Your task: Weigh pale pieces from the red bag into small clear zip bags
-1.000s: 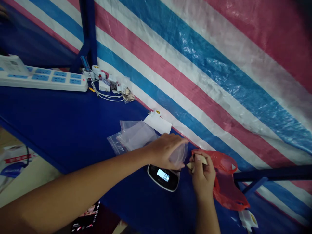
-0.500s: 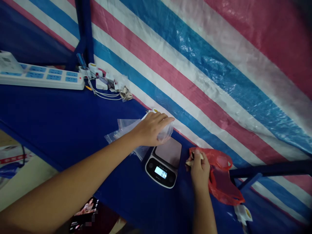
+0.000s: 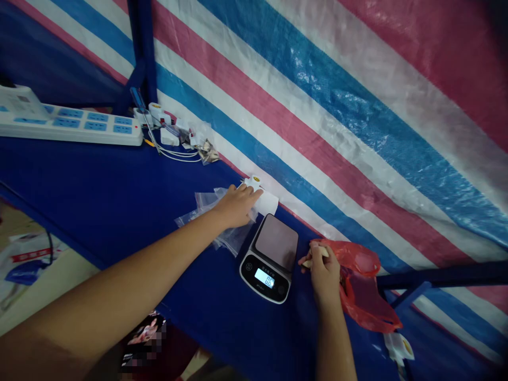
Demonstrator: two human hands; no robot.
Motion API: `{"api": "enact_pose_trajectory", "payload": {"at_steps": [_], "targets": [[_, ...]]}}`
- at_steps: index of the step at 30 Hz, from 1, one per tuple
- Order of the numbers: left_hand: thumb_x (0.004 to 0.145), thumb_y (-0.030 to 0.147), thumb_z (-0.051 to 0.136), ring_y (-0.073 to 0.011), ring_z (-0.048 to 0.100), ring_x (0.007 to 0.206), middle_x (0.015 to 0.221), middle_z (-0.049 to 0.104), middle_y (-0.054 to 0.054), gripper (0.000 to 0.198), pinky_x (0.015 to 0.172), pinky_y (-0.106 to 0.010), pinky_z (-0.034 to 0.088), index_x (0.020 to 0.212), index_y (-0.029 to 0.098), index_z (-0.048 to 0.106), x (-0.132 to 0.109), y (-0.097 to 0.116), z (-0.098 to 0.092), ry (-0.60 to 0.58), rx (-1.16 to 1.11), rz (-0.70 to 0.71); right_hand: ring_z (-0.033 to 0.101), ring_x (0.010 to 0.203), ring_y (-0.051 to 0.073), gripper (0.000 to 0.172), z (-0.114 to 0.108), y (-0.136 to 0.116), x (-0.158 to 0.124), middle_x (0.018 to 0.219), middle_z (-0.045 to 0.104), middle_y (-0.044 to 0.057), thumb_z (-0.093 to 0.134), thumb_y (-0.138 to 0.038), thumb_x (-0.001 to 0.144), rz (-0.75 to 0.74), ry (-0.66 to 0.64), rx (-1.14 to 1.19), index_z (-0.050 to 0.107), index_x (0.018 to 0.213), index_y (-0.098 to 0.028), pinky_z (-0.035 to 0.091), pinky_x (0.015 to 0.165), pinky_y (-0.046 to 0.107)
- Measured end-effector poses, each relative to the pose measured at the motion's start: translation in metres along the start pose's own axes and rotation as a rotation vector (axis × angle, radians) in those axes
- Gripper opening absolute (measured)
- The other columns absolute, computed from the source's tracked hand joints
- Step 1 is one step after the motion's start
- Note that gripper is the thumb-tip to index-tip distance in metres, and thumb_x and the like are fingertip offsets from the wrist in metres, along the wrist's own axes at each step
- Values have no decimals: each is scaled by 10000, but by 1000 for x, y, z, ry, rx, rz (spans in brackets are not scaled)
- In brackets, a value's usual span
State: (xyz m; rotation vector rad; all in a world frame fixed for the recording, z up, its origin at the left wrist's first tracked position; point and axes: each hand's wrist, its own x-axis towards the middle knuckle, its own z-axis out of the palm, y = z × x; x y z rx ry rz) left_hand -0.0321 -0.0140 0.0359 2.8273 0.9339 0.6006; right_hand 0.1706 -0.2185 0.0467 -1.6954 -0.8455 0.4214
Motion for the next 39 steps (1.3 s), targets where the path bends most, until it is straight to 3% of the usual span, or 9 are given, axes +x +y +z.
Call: {"api": "enact_pose_trajectory", "payload": {"at_steps": [6,10,14,19,26,34,37,39], "targets": [[772,140,552,-334,530,1172,1263,613,-167,678,914,-464,398,1434,173,412,2,-7,9,4,30,-26,554,430,131,404,-3,-1,1,550,549,-51,698,-578,863,-12,39,-37,576,861,-192,394,379,215],[781,117,542,-335,524,1157,1236,612,-171,665,911,-472,375,1434,163,430,4,-2,12,48,33,-29,515,373,112,414,-9,-2,1,550,497,-72,724,-566,831,-3,23,74,614,861,-169,345,356,207],[798,63,501,-332,501,1161,1238,595,-167,637,916,-483,343,1421,179,448,5,8,2,180,54,-33,506,361,108,386,-12,-5,-1,545,472,-77,729,-534,830,-5,-22,156,627,852,-162,321,352,202],[784,6,443,-336,484,1156,1244,582,-169,628,932,-517,320,1390,170,465,-1,17,-15,347,112,-80,513,366,109,401,-9,-2,0,549,493,-69,742,-545,817,-12,-1,71,625,839,-162,342,353,204],[749,142,567,-350,526,1115,1161,620,-175,537,898,-513,376,1285,143,527,0,17,12,28,52,-59,522,370,109,420,-6,-4,0,562,508,-66,735,-569,814,-42,-23,9,628,847,-164,353,357,207],[803,393,613,-354,534,1169,1264,606,-177,680,917,-497,401,1418,169,427,6,9,21,58,-72,-88,535,380,120,421,-7,-5,-1,543,516,-62,720,-576,824,-44,-24,-19,632,865,-166,345,357,206],[794,571,622,-376,536,1186,1290,594,-187,790,924,-511,410,1438,165,411,7,9,20,82,-109,-120,535,384,115,428,-6,-5,-1,552,513,-64,719,-581,825,-37,-16,-8,630,855,-164,363,366,210],[797,594,622,-375,545,1180,1281,598,-185,781,924,-512,414,1417,162,426,7,9,16,117,-124,-165,534,385,111,436,-6,-4,-1,557,500,-66,715,-587,827,-22,1,2,621,820,-162,379,374,214]]}}
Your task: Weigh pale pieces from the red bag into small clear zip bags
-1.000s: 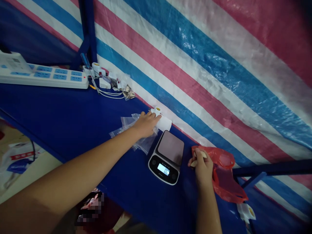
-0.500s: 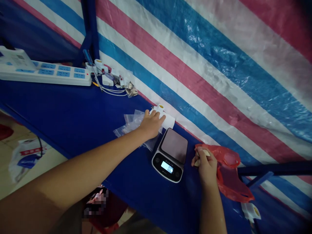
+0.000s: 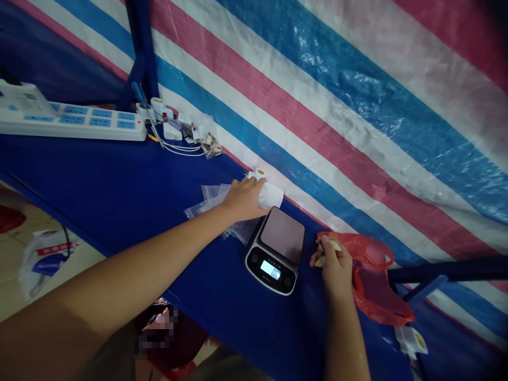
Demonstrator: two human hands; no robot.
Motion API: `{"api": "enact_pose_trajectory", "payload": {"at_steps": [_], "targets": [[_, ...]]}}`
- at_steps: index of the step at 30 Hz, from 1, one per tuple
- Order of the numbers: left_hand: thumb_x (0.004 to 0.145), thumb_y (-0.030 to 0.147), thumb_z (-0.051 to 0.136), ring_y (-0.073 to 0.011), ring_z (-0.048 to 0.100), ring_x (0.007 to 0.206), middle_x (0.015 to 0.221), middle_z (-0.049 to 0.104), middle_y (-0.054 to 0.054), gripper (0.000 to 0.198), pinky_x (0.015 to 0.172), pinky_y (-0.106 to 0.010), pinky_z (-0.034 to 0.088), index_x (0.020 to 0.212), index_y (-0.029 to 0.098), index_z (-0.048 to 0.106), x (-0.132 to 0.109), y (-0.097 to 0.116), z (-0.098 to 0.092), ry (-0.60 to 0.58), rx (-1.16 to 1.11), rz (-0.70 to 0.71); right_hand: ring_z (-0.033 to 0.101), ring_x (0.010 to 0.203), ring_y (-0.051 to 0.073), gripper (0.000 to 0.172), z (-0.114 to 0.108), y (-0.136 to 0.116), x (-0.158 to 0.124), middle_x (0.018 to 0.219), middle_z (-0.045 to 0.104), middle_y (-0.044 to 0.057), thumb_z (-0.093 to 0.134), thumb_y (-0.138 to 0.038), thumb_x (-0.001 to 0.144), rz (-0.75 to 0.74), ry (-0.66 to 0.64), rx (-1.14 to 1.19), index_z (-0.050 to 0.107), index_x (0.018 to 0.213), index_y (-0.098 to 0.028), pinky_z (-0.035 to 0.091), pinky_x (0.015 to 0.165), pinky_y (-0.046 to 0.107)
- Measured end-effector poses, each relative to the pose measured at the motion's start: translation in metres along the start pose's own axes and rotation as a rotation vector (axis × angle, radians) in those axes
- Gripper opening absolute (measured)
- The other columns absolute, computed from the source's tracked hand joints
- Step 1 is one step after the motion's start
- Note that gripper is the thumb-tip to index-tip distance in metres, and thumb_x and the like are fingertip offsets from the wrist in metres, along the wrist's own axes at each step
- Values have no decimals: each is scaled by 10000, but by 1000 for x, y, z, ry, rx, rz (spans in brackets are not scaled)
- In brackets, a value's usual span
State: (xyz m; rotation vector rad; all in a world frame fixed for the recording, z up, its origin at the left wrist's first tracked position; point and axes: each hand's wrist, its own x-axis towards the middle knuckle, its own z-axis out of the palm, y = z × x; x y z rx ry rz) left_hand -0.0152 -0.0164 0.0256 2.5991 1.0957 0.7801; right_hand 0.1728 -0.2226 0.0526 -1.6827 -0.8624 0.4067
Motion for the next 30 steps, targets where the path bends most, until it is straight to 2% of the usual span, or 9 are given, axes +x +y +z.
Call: {"api": "enact_pose_trajectory", "payload": {"at_steps": [3,6,8,11,15,18,22,26,30], "targets": [[823,545,623,-357,561,1167,1260,609,-166,702,921,-505,418,1389,173,439,2,1,-8,67,-27,-62,530,398,109,448,0,0,1,557,480,-70,710,-597,829,37,17,41,591,771,-169,425,393,225],[834,520,629,-336,561,1185,1290,600,-146,671,934,-492,418,1384,195,426,1,3,-16,118,-95,-48,519,416,108,446,1,-2,0,562,466,-78,714,-599,830,58,27,99,567,780,-181,482,425,250],[845,502,623,-319,562,1192,1311,588,-145,656,940,-471,419,1383,194,412,-2,8,-20,143,-138,20,476,399,94,450,2,-3,0,567,452,-82,696,-612,842,42,23,87,561,799,-185,439,386,229],[868,503,593,-303,570,1180,1296,585,-146,646,949,-452,424,1395,186,397,-11,21,-25,155,-171,193,419,396,74,479,5,-6,-2,596,475,-68,640,-656,865,19,25,13,588,872,-180,330,338,187],[890,514,552,-296,574,1140,1265,595,-145,646,935,-446,435,1412,170,390,-29,48,-30,114,-186,407,456,474,79,447,10,-12,-10,718,564,-25,665,-613,870,-13,-23,25,644,1014,-189,362,384,190],[890,503,548,-295,575,1116,1277,595,-152,653,905,-446,440,1420,159,385,-41,67,-31,79,-196,498,488,521,96,375,15,-16,-19,742,581,-9,703,-536,868,-35,-106,61,679,1040,-204,392,424,205],[837,479,592,-303,585,1080,1216,618,-149,688,884,-460,447,1411,154,396,-48,79,-26,52,-222,493,584,629,142,318,17,-17,-26,849,655,31,714,-489,866,-90,-193,-30,705,1040,-222,496,529,257],[770,468,631,-317,591,1059,1183,623,-143,749,878,-471,453,1403,139,404,-48,80,-23,36,-234,473,626,736,163,277,14,-19,-25,901,683,44,741,-437,855,-206,-199,-163,702,1010,-210,535,623,265],[788,469,600,-320,592,1072,1168,623,-144,679,896,-475,449,1360,144,437,-49,81,-21,20,-264,506,592,659,137,271,11,-23,-26,802,654,10,782,-408,826,-221,-219,-158,679,969,-202,517,575,233]]}}
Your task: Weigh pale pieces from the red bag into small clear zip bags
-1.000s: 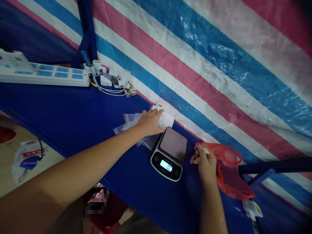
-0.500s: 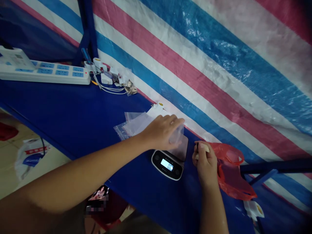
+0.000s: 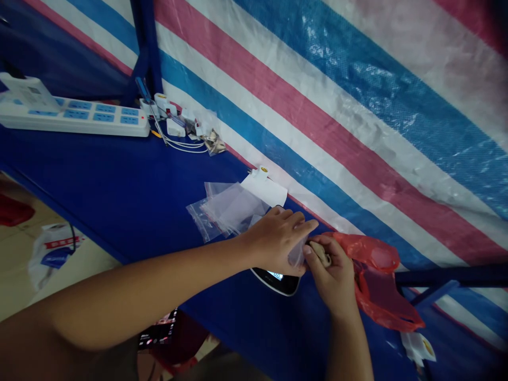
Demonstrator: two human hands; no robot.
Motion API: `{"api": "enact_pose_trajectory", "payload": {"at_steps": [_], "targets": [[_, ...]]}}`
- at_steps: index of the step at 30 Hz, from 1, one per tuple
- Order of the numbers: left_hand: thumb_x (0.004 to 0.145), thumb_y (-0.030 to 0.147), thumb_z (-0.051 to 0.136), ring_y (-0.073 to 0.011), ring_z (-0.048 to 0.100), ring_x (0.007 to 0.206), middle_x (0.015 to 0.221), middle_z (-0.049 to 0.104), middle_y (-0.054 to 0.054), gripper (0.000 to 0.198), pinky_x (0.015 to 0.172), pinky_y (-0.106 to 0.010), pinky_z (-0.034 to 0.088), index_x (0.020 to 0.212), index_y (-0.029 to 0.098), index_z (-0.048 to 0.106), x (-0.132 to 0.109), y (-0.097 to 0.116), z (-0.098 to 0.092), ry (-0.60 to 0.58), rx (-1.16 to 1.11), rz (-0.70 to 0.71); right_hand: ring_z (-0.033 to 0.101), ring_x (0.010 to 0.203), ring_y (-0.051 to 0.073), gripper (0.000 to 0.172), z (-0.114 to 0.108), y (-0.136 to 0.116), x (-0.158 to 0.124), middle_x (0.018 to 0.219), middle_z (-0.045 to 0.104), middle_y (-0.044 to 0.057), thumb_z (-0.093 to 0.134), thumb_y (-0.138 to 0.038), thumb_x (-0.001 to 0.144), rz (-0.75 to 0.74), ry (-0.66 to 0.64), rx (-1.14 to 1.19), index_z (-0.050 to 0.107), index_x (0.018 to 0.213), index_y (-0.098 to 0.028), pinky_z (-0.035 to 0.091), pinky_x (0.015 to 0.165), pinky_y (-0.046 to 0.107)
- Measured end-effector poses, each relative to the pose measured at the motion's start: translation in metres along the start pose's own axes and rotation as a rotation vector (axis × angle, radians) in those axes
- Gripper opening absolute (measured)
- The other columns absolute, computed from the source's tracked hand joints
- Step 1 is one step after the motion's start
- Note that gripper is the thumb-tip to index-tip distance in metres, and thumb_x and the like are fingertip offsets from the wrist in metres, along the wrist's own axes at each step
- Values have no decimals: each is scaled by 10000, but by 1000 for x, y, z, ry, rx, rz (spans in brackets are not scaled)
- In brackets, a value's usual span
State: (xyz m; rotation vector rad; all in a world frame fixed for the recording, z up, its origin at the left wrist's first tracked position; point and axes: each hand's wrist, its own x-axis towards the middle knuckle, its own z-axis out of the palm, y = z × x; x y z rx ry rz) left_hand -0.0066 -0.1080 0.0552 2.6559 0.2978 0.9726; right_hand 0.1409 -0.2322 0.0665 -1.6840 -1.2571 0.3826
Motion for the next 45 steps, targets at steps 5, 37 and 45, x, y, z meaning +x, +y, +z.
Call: {"api": "enact_pose_trajectory", "payload": {"at_steps": [5,37,45], "targets": [[784,536,594,-315,586,1115,1188,613,-139,674,925,-474,446,1324,159,452,-2,1,5,-21,-63,42,620,637,137,235,-2,-6,0,762,674,7,792,-386,810,-75,-42,-72,723,926,-193,518,553,215],[736,425,686,-325,574,1138,1183,616,-153,688,934,-479,452,1321,159,443,-5,1,18,-77,-205,133,581,714,145,214,-1,-14,-2,751,639,7,728,-372,883,168,-477,186,762,962,-177,468,631,230],[771,369,667,-303,563,1181,1224,601,-150,666,1017,-467,445,1350,164,409,-2,-9,21,-19,-241,156,371,507,61,324,-16,-9,-2,631,515,-44,755,-440,874,263,-406,203,743,1084,-194,321,473,193]]}}
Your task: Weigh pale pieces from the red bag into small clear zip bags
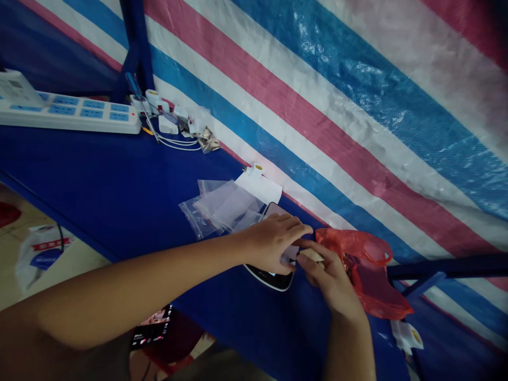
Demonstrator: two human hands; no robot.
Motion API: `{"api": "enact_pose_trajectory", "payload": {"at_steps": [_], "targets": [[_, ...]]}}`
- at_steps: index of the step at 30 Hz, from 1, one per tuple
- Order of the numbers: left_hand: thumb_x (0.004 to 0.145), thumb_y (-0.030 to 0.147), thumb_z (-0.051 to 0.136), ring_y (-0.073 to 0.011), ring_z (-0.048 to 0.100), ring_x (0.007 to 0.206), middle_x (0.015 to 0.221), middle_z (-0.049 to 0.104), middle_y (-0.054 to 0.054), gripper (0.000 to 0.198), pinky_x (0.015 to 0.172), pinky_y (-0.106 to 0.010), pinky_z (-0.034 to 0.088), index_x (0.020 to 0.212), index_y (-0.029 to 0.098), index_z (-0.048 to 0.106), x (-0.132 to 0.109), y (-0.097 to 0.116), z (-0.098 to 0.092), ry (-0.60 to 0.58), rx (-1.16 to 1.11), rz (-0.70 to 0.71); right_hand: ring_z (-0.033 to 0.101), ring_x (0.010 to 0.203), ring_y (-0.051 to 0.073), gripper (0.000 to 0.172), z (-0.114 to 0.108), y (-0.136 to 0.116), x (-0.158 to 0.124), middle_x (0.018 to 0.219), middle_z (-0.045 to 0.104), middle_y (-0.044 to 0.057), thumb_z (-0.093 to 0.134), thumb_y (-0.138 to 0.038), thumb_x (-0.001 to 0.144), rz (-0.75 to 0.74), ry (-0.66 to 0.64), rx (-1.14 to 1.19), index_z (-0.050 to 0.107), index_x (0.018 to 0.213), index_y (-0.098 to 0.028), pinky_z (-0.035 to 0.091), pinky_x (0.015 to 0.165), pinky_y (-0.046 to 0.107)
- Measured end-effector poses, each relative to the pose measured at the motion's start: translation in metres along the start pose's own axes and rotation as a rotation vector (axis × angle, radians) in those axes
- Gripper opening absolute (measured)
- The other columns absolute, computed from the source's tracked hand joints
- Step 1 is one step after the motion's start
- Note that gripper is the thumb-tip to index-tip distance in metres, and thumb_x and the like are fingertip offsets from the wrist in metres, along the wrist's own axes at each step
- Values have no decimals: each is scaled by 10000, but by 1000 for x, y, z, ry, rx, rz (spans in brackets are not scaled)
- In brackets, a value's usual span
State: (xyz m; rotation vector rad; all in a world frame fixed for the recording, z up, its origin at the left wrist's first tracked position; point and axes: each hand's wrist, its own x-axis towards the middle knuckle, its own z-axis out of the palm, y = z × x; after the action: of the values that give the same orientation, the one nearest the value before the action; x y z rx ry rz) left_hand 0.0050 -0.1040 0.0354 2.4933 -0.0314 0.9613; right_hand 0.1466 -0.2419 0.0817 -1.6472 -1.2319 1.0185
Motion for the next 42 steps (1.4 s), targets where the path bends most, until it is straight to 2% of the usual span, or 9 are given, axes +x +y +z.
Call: {"api": "enact_pose_trajectory", "payload": {"at_steps": [7,10,14,17,22,26,29,36,42], "targets": [[819,298,622,-268,581,1152,1207,614,-127,600,990,-426,464,1365,194,396,0,1,0,-25,-38,40,392,522,76,334,4,-3,-4,630,499,-47,766,-450,857,-7,-142,28,736,1081,-203,326,476,202],[824,282,616,-275,578,1172,1218,619,-125,575,1006,-450,451,1356,199,414,1,3,1,-14,-33,21,388,494,74,330,-4,1,-4,641,524,-45,746,-455,875,-13,-22,35,707,1086,-205,331,458,201],[838,289,609,-277,563,1222,1266,607,-132,570,1042,-474,434,1366,205,412,2,5,0,8,-62,14,569,666,128,327,-10,4,-1,840,651,26,769,-465,848,-87,212,-36,689,1022,-199,469,576,227],[820,247,608,-282,542,1264,1308,588,-144,626,1064,-476,425,1399,203,376,1,6,1,18,-75,9,639,855,184,335,-4,2,2,930,685,46,765,-447,854,-124,184,-92,694,1073,-203,532,754,281],[797,230,624,-299,508,1304,1375,534,-174,738,1074,-488,428,1457,193,294,-1,3,5,49,-81,15,668,924,213,368,5,0,6,975,716,64,728,-460,881,-128,218,-161,683,1120,-183,540,812,308],[794,219,619,-291,496,1310,1370,530,-170,774,1088,-485,429,1480,198,262,-1,2,6,75,-76,40,634,694,163,387,5,-1,6,856,718,53,674,-493,914,-127,231,-222,709,1119,-167,502,619,256],[787,217,618,-292,493,1304,1362,535,-165,784,1092,-484,433,1486,202,262,0,2,6,81,-77,41,431,463,101,418,5,-1,5,654,629,0,628,-520,935,-99,245,-241,715,1125,-158,330,431,228],[746,222,652,-315,491,1287,1363,521,-180,846,1064,-515,449,1496,190,260,-1,1,7,75,-72,9,526,558,122,360,12,2,7,804,707,41,713,-511,856,-94,363,-321,714,997,-179,440,496,235],[786,210,617,-300,501,1259,1331,539,-175,796,1066,-504,440,1496,178,258,1,-2,5,69,-56,17,511,478,138,388,18,3,8,593,583,-15,600,-517,944,-72,229,-254,688,1114,-180,384,429,243]]}}
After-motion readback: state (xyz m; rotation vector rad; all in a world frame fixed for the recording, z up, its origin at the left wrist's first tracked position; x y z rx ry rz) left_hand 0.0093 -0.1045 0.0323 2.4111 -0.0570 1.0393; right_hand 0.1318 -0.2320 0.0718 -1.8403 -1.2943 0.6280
